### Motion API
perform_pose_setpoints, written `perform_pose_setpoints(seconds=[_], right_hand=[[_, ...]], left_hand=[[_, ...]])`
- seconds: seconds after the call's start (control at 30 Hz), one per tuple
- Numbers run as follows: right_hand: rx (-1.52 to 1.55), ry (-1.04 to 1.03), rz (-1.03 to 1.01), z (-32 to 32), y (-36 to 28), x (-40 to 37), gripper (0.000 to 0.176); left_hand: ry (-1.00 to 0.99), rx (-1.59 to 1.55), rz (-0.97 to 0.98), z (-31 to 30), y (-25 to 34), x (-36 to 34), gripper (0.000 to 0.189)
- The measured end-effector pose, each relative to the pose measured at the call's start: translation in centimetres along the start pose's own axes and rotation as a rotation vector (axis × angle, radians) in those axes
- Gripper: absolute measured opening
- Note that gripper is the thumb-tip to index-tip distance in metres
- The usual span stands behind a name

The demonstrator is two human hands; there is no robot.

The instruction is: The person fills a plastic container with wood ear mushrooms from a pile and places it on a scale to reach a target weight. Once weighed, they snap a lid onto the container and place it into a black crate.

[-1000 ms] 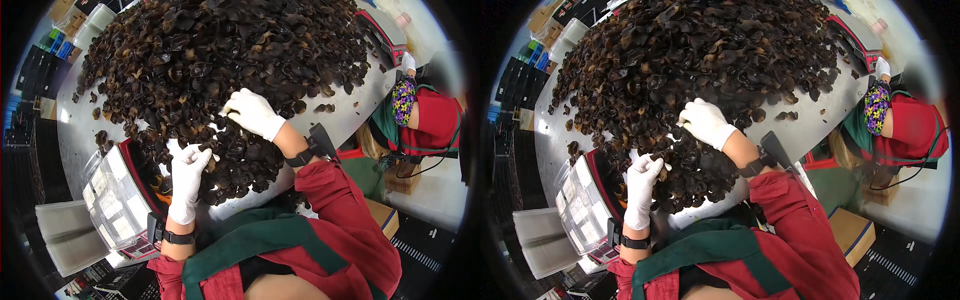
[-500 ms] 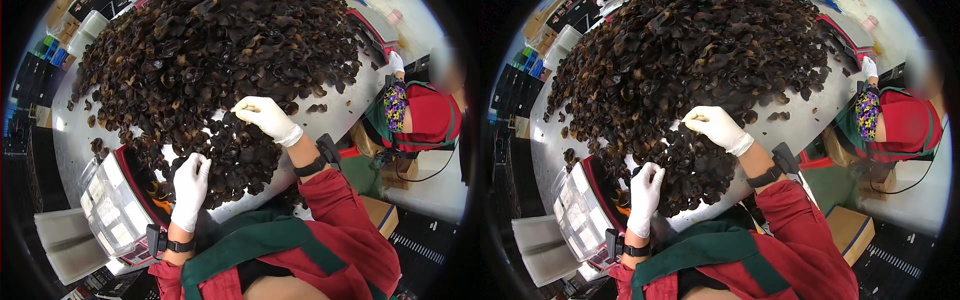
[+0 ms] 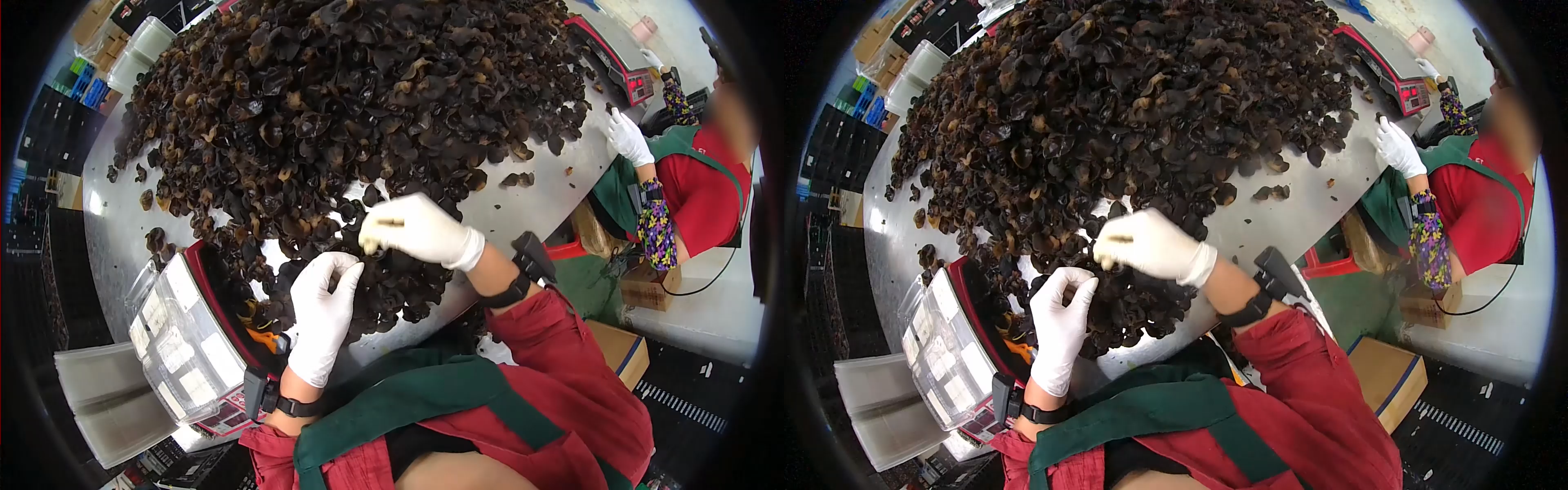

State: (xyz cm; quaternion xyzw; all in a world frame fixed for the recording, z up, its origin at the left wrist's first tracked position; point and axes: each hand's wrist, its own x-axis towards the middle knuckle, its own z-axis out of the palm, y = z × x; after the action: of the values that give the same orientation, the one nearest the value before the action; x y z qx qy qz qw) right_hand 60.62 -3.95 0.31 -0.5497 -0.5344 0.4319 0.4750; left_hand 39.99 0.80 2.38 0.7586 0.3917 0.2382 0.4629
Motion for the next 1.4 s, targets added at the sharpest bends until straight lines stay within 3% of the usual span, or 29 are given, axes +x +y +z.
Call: perform_pose_setpoints(seconds=[0.03, 0.07, 0.1, 0.2, 0.27, 0.4, 0.5, 0.57, 0.73, 0.9, 1.0, 1.1, 1.17, 1.2, 1.23, 1.33, 1.4], right_hand=[[0.028, 0.049, 0.040, -0.6, 0.2, 0.7, 0.019], [-0.429, 0.180, -0.135, -1.6, 0.4, 1.7, 0.014], [-0.544, 0.292, -0.174, -2.1, 0.5, 2.7, 0.013], [-0.724, 0.302, -0.246, -2.6, 2.5, 5.6, 0.015], [-1.320, 0.238, -0.187, -1.5, 3.5, 7.0, 0.017], [-1.242, 0.212, -0.140, -1.6, 4.6, 7.6, 0.015], [-0.964, 0.175, -0.189, -2.7, 3.7, 5.9, 0.013], [-0.928, 0.151, -0.150, -2.7, 2.9, 4.9, 0.016], [-0.712, 0.136, -0.153, -2.0, 2.1, 2.8, 0.023], [-0.563, 0.108, -0.040, -1.5, 0.6, 1.8, 0.030], [-0.617, 0.113, -0.115, -1.4, 0.3, 1.4, 0.032], [-0.781, 0.135, -0.211, -0.9, -0.9, 0.8, 0.024], [-0.496, 0.182, -0.221, 0.1, -2.0, 0.4, 0.031], [-0.366, 0.081, -0.133, 0.5, -3.3, 0.0, 0.042], [-0.327, 0.082, -0.326, 1.3, -2.5, 0.2, 0.038], [-0.225, -0.009, -0.155, 1.8, -2.2, -0.7, 0.027], [-0.291, 0.041, -0.098, 1.1, -2.4, -1.5, 0.022]], left_hand=[[-0.007, 0.032, 0.038, -0.1, -0.5, -0.1, 0.010], [-0.012, 0.064, 0.075, -0.1, -0.8, -0.3, 0.008], [-0.009, 0.065, 0.072, -0.2, -1.1, -0.5, 0.008], [-0.018, 0.106, 0.093, -0.2, -1.5, -1.0, 0.008], [-0.014, 0.109, 0.087, 0.0, -2.0, -1.2, 0.008], [0.028, 0.182, 0.110, -0.6, -1.7, -1.2, 0.009], [0.100, 0.335, 0.152, -1.2, -1.1, -0.5, 0.028], [0.192, 0.444, 0.297, -1.4, -1.1, 1.2, 0.030], [0.237, 0.895, 0.294, -1.1, -4.5, 5.9, 0.019], [0.169, 1.064, 0.209, -0.5, -5.5, 7.1, 0.018], [0.178, 0.983, 0.265, -0.8, -5.0, 6.3, 0.012], [0.336, 0.746, 0.314, -0.9, -3.2, 4.1, 0.013], [0.311, 0.588, 0.296, -1.1, -1.1, 2.5, 0.013], [0.250, 0.444, 0.317, -1.1, -0.9, 2.1, 0.013], [0.222, 0.343, 0.289, -0.7, -0.3, 1.4, 0.012], [0.160, -0.026, 0.150, 0.6, 0.1, 0.3, 0.004], [0.091, -0.032, 0.134, 0.8, -0.4, 0.2, 0.004]])
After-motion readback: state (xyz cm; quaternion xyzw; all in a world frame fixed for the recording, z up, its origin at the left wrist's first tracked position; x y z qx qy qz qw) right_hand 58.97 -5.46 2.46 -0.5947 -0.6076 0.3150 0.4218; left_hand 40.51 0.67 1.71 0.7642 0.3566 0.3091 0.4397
